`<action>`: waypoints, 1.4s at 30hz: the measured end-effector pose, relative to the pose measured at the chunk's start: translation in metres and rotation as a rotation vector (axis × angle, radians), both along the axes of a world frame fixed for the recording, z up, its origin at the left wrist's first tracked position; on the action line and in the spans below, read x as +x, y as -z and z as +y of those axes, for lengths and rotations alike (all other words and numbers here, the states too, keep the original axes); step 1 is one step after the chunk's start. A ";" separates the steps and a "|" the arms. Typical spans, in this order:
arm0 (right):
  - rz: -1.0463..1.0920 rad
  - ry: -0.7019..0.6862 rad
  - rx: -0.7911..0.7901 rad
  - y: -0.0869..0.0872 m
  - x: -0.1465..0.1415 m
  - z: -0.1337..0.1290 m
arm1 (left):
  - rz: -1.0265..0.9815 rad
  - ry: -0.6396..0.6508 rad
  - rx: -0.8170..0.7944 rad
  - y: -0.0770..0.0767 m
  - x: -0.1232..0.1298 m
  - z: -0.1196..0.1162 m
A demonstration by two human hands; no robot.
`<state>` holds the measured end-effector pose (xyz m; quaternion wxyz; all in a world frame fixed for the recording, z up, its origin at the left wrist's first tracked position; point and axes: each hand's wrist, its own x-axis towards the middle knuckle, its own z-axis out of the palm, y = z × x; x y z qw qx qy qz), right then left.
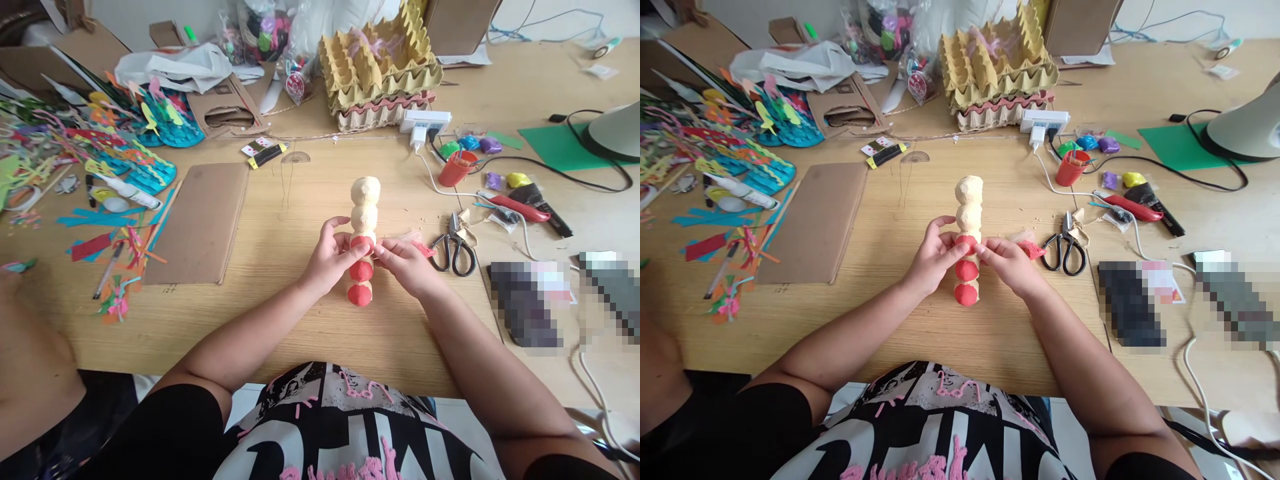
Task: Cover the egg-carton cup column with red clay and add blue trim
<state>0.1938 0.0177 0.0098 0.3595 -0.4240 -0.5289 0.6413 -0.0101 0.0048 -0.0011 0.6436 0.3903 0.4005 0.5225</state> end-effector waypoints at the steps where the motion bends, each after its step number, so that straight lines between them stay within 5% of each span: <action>1: -0.015 0.000 -0.024 -0.001 0.004 0.002 | 0.021 -0.008 -0.010 0.002 -0.001 0.001; 6: -0.014 -0.034 -0.147 -0.003 0.014 0.009 | 0.165 0.007 -0.004 0.013 -0.008 0.010; 13: -0.110 0.064 -0.064 0.014 0.004 0.012 | 0.418 0.066 0.169 0.017 -0.014 0.009; 20: -0.576 0.126 0.247 0.016 0.005 0.010 | 0.809 0.088 0.297 0.014 -0.016 0.010; 26: -1.005 0.000 0.334 0.000 0.001 0.005 | 1.084 0.064 0.352 0.014 -0.017 0.010; 32: -1.399 0.292 0.576 -0.012 0.019 -0.001 | 0.963 -0.133 0.432 0.025 -0.020 0.014; 35: -1.519 0.303 0.508 -0.008 0.026 0.002 | 0.879 -0.211 0.461 0.033 -0.021 0.017; 39: -1.508 0.279 0.430 -0.007 0.028 0.008 | 0.790 -0.258 0.509 0.038 -0.020 0.018; 42: -1.338 0.347 0.543 -0.008 0.027 0.009 | 0.740 -0.301 0.583 0.036 -0.017 0.017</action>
